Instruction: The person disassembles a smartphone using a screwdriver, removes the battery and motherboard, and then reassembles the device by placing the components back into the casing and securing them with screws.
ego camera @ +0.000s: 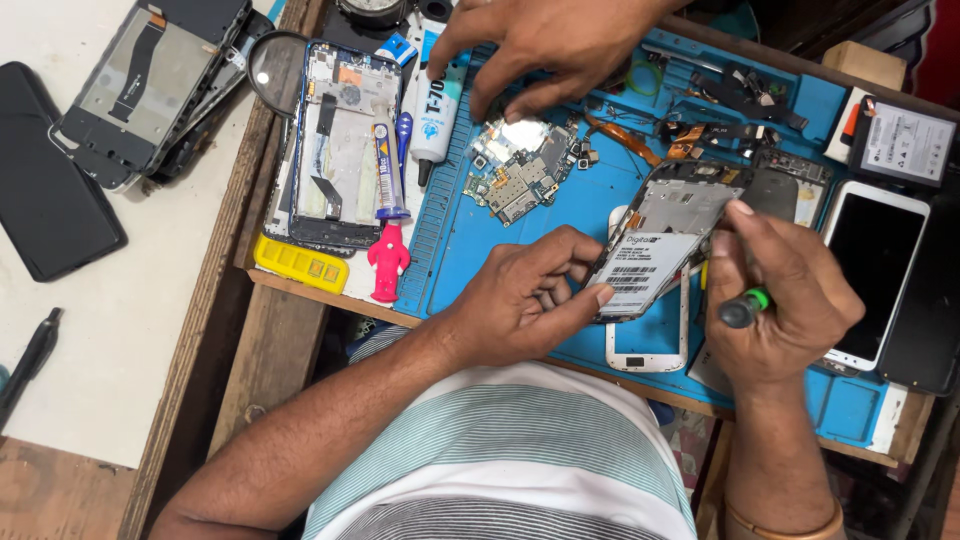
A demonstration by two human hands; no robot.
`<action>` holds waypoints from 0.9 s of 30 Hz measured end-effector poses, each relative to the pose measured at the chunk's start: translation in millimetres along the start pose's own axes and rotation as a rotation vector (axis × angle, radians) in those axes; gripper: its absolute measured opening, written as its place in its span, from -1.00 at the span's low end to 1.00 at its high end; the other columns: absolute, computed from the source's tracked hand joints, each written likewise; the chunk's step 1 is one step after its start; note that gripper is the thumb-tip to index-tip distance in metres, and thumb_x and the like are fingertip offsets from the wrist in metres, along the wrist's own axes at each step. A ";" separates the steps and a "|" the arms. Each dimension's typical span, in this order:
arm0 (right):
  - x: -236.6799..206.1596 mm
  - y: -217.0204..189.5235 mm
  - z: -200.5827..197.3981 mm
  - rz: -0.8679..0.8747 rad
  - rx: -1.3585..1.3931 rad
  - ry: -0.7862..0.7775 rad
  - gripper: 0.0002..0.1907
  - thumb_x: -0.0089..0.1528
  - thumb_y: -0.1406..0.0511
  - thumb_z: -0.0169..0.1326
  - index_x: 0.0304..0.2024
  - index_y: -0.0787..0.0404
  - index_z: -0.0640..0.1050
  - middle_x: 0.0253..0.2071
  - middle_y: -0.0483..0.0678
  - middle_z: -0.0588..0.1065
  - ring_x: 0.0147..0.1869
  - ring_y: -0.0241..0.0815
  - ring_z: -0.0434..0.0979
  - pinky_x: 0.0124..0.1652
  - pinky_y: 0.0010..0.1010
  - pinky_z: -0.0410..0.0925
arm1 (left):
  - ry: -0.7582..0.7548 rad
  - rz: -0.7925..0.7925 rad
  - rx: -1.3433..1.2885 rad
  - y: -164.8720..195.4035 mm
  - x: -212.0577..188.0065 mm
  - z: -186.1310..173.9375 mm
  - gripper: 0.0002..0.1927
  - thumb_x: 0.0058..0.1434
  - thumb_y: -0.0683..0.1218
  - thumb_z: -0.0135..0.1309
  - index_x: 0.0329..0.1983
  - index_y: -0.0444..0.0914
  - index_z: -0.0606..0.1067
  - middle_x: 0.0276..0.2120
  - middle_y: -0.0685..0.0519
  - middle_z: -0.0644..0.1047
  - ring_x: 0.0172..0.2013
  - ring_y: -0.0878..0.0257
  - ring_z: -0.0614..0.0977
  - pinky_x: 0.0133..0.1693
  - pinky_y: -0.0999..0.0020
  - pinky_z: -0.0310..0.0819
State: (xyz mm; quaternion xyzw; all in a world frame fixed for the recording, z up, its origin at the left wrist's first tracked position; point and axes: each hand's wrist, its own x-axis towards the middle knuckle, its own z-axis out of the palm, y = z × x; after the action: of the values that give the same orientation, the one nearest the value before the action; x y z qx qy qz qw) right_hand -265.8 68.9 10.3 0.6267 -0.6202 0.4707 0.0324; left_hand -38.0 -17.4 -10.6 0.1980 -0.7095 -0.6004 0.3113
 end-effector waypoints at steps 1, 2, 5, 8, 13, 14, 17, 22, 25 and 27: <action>1.3 1.5 -2.3 -0.073 -0.062 -0.021 -0.74 0.39 0.45 0.33 0.12 0.28 0.64 -0.13 0.02 0.61 -0.34 -0.35 0.54 -0.35 -0.61 0.41 | -0.007 -0.008 -0.023 0.4 -0.3 -1.3 -0.78 0.41 -0.13 0.12 0.04 -0.30 0.40 -0.37 0.11 0.58 -0.50 0.51 0.59 -0.51 0.57 0.44; 2.7 3.3 -5.4 -0.145 -0.124 -0.042 -0.73 0.40 0.44 0.36 0.13 0.26 0.64 -0.13 0.01 0.60 -0.29 -0.32 0.58 -0.32 -0.60 0.45 | -0.015 -0.015 -0.046 0.9 -0.3 -2.0 -0.78 0.42 -0.13 0.10 0.05 -0.30 0.40 -0.36 0.11 0.58 -0.49 0.51 0.60 -0.51 0.57 0.44; 5.5 5.1 -14.0 -0.254 -0.231 -0.097 -0.77 0.35 0.46 0.38 0.04 0.29 0.66 -0.17 0.04 0.59 -0.28 -0.24 0.61 -0.35 -0.54 0.47 | -0.019 0.010 -0.046 2.7 0.1 -3.7 -0.75 0.43 -0.13 0.10 0.08 -0.33 0.40 -0.36 0.09 0.58 -0.49 0.48 0.60 -0.49 0.54 0.45; 10.9 8.1 -17.7 -0.282 -0.208 -0.131 -0.82 0.36 0.44 0.39 -0.02 0.30 0.65 -0.16 0.05 0.60 -0.23 -0.19 0.65 -0.29 -0.52 0.52 | 0.000 0.013 -0.007 4.8 0.0 -4.8 -0.73 0.42 -0.14 0.11 0.10 -0.35 0.41 -0.36 0.08 0.58 -0.51 0.46 0.56 -0.49 0.52 0.40; 12.5 8.6 -22.6 -0.160 -0.075 -0.194 -0.85 0.36 0.42 0.35 -0.12 0.35 0.61 -0.19 0.08 0.60 -0.24 -0.22 0.64 -0.30 -0.54 0.48 | -0.008 -0.025 -0.109 6.8 0.8 -5.1 -0.75 0.44 -0.16 0.08 0.09 -0.36 0.39 -0.38 0.10 0.57 -0.50 0.50 0.57 -0.49 0.54 0.42; 9.6 7.3 -22.9 -0.109 -0.042 -0.199 -0.86 0.37 0.42 0.34 -0.13 0.35 0.60 -0.19 0.09 0.60 -0.25 -0.24 0.64 -0.31 -0.56 0.47 | -0.005 -0.028 -0.129 7.0 1.0 -4.8 -0.75 0.44 -0.16 0.08 0.09 -0.36 0.38 -0.38 0.10 0.56 -0.49 0.51 0.56 -0.49 0.54 0.42; 5.0 7.4 -26.3 -0.034 0.020 -0.207 -0.85 0.34 0.41 0.33 -0.17 0.37 0.59 -0.18 0.12 0.60 -0.30 -0.28 0.61 -0.36 -0.60 0.42 | 0.047 -0.050 -0.115 6.5 2.8 -3.6 -0.78 0.45 -0.16 0.09 0.06 -0.36 0.41 -0.50 0.14 0.51 -0.54 0.52 0.47 -0.52 0.52 0.28; 2.9 15.7 -33.1 -0.021 0.106 -0.231 -0.85 0.33 0.39 0.29 -0.22 0.35 0.57 -0.26 0.09 0.59 -0.32 -0.30 0.61 -0.38 -0.62 0.41 | 0.066 -0.068 0.029 3.8 2.5 -3.4 -0.76 0.41 -0.15 0.10 0.06 -0.35 0.43 -0.60 0.20 0.40 -0.62 0.53 0.32 -0.58 0.53 0.12; 1.9 18.8 -37.9 0.095 0.222 -0.181 -0.86 0.28 0.36 0.25 -0.29 0.32 0.55 -0.27 0.06 0.60 -0.38 -0.33 0.60 -0.43 -0.62 0.40 | 0.102 -0.178 -0.191 0.9 3.1 -0.1 -0.72 0.44 -0.13 0.06 0.13 -0.34 0.37 -0.55 0.23 0.34 -0.58 0.54 0.33 -0.56 0.55 0.13; 0.5 18.0 -42.9 0.157 0.292 -0.186 -0.85 0.29 0.35 0.26 -0.27 0.31 0.55 -0.28 0.06 0.60 -0.39 -0.32 0.59 -0.41 -0.61 0.40 | 0.112 -0.206 -0.275 -1.0 3.8 1.4 -0.69 0.46 -0.13 0.05 0.18 -0.34 0.34 -0.52 0.23 0.31 -0.56 0.55 0.34 -0.55 0.56 0.14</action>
State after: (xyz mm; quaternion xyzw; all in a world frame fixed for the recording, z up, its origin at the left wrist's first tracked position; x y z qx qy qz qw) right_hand -304.1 91.2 24.7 0.6151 -0.5928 0.4968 -0.1532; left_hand -41.8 -19.1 -10.9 0.2582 -0.5784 -0.7084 0.3114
